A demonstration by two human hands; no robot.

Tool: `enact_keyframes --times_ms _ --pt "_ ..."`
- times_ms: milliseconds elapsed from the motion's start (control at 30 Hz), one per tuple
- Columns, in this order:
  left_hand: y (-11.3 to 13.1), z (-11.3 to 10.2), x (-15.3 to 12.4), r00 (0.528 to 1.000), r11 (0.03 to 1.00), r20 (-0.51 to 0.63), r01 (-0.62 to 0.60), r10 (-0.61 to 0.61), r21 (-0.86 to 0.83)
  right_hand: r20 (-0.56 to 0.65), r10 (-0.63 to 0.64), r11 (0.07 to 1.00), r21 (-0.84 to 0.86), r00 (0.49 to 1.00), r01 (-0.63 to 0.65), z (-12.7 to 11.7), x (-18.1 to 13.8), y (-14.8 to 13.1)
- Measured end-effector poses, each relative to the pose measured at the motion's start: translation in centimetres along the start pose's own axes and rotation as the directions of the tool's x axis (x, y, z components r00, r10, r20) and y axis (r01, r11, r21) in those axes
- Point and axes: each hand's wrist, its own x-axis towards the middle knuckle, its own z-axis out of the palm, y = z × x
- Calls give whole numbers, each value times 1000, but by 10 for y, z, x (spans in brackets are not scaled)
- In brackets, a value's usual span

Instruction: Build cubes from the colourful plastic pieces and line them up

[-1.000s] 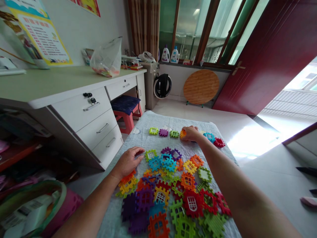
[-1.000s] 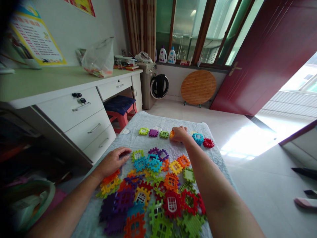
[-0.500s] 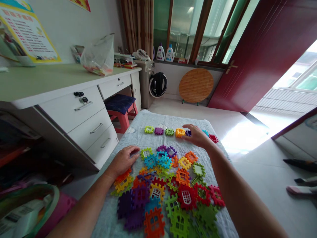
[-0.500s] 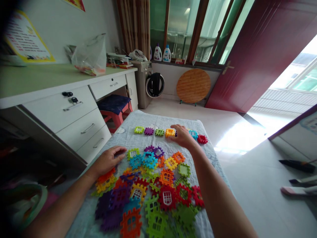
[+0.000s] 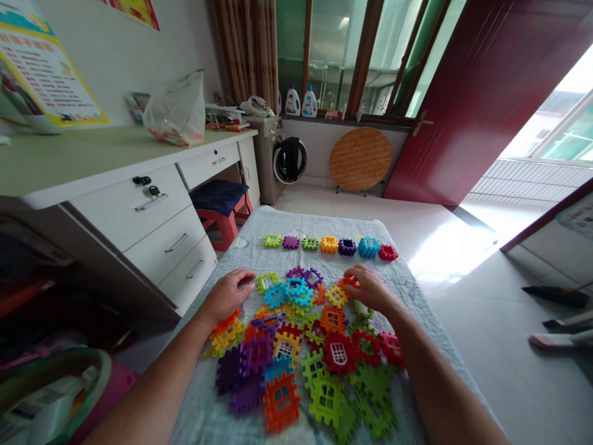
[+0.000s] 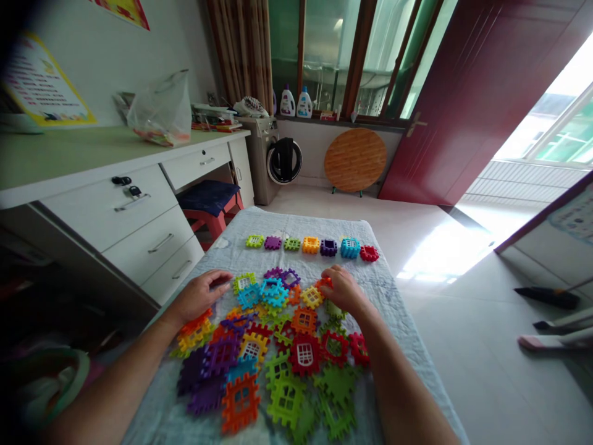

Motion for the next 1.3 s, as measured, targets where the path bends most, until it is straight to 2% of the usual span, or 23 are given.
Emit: enact_keyframes --times_ms 133,233,400,500,667,767,867,967,1100,1167,1300 --pt "1 0 0 1000 1000 -1 -5 5 0 -31 9 995 -101 999 -12 7 1 -8" --pt "3 -1 0 1000 1000 -1 -6 6 -2 -50 -46 992 -117 998 40 8 2 -26" --pt "4 0 0 1000 1000 -6 -17 17 -4 48 -158 981 -104 986 162 18 4 -66" --pt "3 -1 0 1000 1000 -12 -22 22 1 68 -216 975 -43 974 220 23 1 -81" --pt "3 -2 0 1000 1000 -2 -25 25 -3 67 -366 917 195 928 348 23 -1 -87" --pt "5 -2 0 1000 1000 -4 -21 21 -4 -12 -261 956 132 965 260 23 2 -83" --pt "6 -2 -1 1000 1000 -1 -23 23 -3 16 -136 990 -16 991 137 27 4 -76" --pt "5 -2 -1 1000 1000 -1 -28 28 -5 101 -123 986 -99 987 132 33 6 -72" --pt "5 -3 -1 999 999 5 -33 33 -9 114 -114 985 -120 987 127 38 8 -72" --pt "6 -3 -1 1000 1000 5 -29 29 -10 65 -120 987 -97 991 126 36 9 -70" --pt "10 -4 -1 1000 1000 1 -17 17 -2 -149 -46 999 11 988 48 17 11 -52"
